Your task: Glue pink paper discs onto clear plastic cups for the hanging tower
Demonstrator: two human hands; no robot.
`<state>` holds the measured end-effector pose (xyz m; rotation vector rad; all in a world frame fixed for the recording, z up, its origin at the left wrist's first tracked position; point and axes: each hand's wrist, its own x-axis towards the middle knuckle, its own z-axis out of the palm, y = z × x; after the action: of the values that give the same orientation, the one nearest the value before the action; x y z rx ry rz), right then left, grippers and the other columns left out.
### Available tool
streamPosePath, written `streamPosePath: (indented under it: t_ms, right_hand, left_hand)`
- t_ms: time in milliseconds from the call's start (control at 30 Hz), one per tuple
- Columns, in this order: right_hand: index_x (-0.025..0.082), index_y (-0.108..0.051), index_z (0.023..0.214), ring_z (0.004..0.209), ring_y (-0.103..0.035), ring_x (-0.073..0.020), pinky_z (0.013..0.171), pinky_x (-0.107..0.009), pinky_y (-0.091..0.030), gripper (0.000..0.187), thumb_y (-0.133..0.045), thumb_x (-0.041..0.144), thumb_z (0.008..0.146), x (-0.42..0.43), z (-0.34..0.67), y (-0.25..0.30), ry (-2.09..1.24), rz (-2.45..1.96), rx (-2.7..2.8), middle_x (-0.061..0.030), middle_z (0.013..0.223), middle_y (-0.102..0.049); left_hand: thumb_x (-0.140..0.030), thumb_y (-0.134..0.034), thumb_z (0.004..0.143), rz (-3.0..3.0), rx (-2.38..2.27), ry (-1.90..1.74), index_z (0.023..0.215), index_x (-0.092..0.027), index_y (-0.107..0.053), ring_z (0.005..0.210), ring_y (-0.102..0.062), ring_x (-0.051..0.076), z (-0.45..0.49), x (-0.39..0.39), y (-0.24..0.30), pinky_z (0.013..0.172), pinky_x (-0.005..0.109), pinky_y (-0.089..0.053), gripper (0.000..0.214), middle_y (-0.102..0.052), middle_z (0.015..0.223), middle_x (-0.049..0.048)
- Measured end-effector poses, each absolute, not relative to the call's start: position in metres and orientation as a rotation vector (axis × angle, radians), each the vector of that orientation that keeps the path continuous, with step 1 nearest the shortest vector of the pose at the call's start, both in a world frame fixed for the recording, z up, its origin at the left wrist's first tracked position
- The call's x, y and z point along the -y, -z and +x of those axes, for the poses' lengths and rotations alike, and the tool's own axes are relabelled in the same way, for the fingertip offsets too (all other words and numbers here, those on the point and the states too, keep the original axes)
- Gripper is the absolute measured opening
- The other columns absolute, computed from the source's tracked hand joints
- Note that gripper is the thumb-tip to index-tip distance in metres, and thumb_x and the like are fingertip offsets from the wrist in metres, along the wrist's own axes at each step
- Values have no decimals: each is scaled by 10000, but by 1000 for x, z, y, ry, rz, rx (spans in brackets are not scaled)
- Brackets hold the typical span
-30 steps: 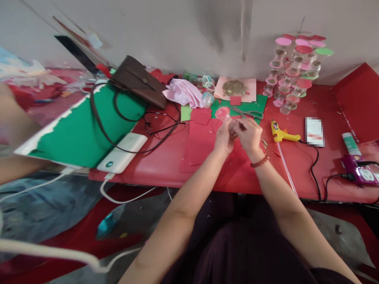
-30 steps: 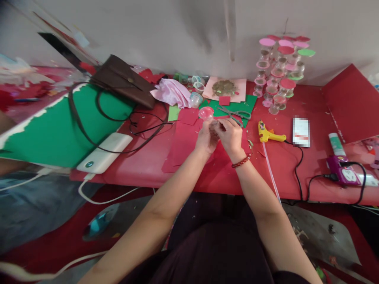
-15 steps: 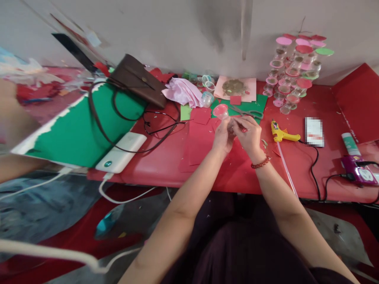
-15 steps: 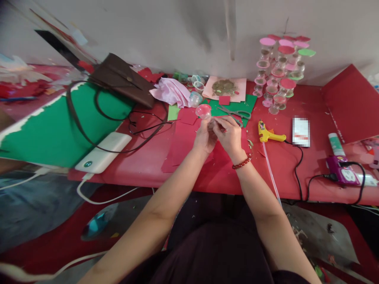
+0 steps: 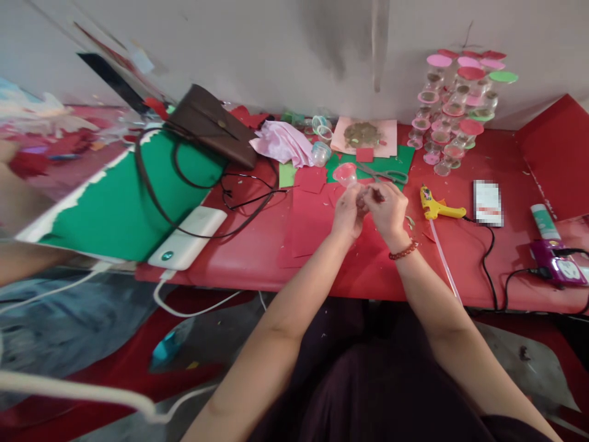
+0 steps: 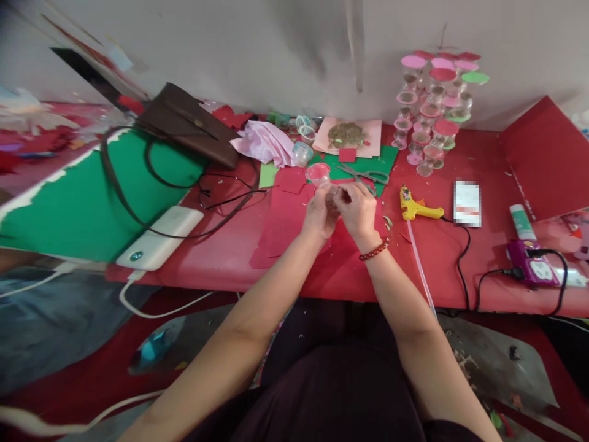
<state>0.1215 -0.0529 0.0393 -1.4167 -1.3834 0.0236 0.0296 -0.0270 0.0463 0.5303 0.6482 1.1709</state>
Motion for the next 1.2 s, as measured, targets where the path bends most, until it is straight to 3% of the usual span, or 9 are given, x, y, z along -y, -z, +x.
streamPosePath:
  t_ms: [100,300,433,800,1033,1200]
  right_hand:
    - [244,-773,859,794,-694,-176,766,-320,-591,200,-604,139,880,54,121,-43,-39,-1378,1362,-25,851,-763]
    - [263,-800,1029,966,-728,-204,889,-370,-622,211,-653,178,903,57,120,-46,-66,-1291,1463,-55,1032,-787]
    - [269,-813,1031,954,-726,-195,910,-375,-619,216,-629,190,948,57,122,-45,-90,-1251,1483,-53,1021,-778]
    - [241,-803,927,827,-713,-174,759,-305,-586,199,-632,148,888,56,117,-36,87,-1366,1444,-43,922,-773]
    - [228,-745,805,744,-675,-164,717,-298,-569,160,-629,140,871,56,114,-39,81,-1376,1363,-21,806,-737]
    - [230,-756,868,763,-691,-170,719,-311,-590,158,-621,151,890,56,115,-41,28,-1320,1377,-29,841,-749]
  left_hand:
    - [-382,-781,863,518,-651,-1170,736,-204,-606,590,-600,81,29,27,-49,598,214,-457,280,-622,675,-42]
    - [-406,-721,905,535,-638,-1196,799,-202,-687,755,-717,159,25,23,-47,712,263,-528,233,-704,730,7]
    - [-404,-713,913,543,-633,-1166,729,-204,-638,632,-640,121,24,23,-47,616,231,-483,282,-650,653,-10]
    - [-291,-705,948,533,-616,-1213,649,-195,-543,546,-523,74,31,27,-47,539,195,-430,354,-520,602,-40]
    - [-262,-597,989,565,-605,-1176,657,-181,-558,542,-525,73,29,27,-49,552,192,-430,345,-544,609,-29]
    - [-321,-674,933,580,-647,-1184,690,-191,-598,568,-573,87,26,24,-48,581,207,-449,286,-607,639,-27]
